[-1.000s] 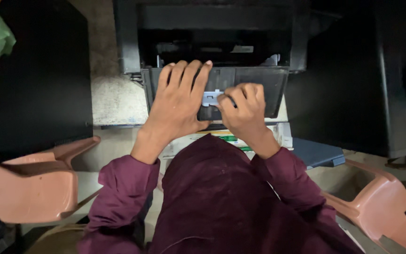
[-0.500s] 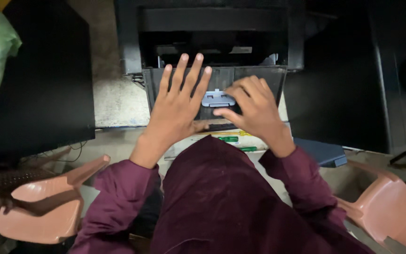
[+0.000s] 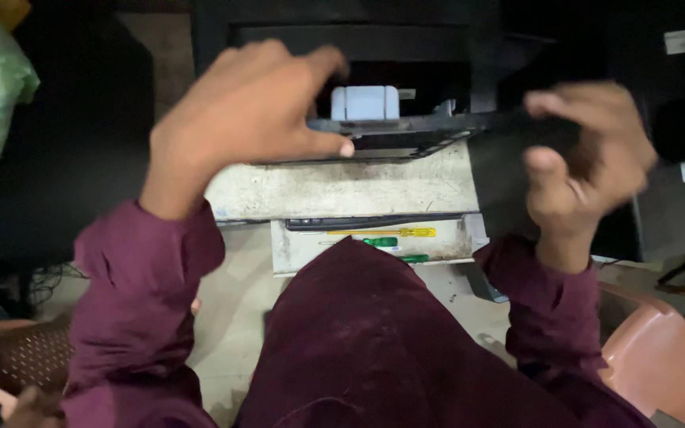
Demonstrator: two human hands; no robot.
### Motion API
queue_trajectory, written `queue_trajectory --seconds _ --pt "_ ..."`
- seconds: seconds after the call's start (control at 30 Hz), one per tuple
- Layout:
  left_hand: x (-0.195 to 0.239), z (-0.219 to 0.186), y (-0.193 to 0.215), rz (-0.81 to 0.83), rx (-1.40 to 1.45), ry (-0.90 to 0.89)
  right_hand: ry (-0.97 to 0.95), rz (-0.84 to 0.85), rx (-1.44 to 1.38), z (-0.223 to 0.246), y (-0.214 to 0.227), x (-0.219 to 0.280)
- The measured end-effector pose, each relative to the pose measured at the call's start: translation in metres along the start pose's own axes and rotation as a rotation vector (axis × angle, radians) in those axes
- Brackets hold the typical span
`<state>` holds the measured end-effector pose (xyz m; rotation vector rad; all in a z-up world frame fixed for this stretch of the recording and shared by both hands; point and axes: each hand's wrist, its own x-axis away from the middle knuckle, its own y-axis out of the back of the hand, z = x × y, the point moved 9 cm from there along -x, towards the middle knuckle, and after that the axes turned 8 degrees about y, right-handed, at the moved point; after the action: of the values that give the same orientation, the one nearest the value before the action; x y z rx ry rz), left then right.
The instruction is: The person opens a Samsung printer, removes the toner cartridge, and uses a screwdriver to work on the cartridge. The person then places the cartridge back into the printer and closes the lid.
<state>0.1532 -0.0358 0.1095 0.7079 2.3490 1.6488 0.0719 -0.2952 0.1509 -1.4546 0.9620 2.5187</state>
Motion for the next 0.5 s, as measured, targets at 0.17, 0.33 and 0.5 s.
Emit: queue_trajectory --seconds 0.17,0.33,0.5 --pt "-0.044 0.003 0.003 0.085 -0.031 -0.168 0.076 0.323 -0.073 -0.012 -0.046 -0.029" --pt "-0.083 0.051 -0.011 0.123 -0.08 0.118 0.059 0.444 0.112 -0.062 -0.085 -0.038" --pt "-0.064 0.076 0.002 -0.412 -0.073 -0.019 0.059 0.539 0.493 -0.124 -0.119 -0.011"
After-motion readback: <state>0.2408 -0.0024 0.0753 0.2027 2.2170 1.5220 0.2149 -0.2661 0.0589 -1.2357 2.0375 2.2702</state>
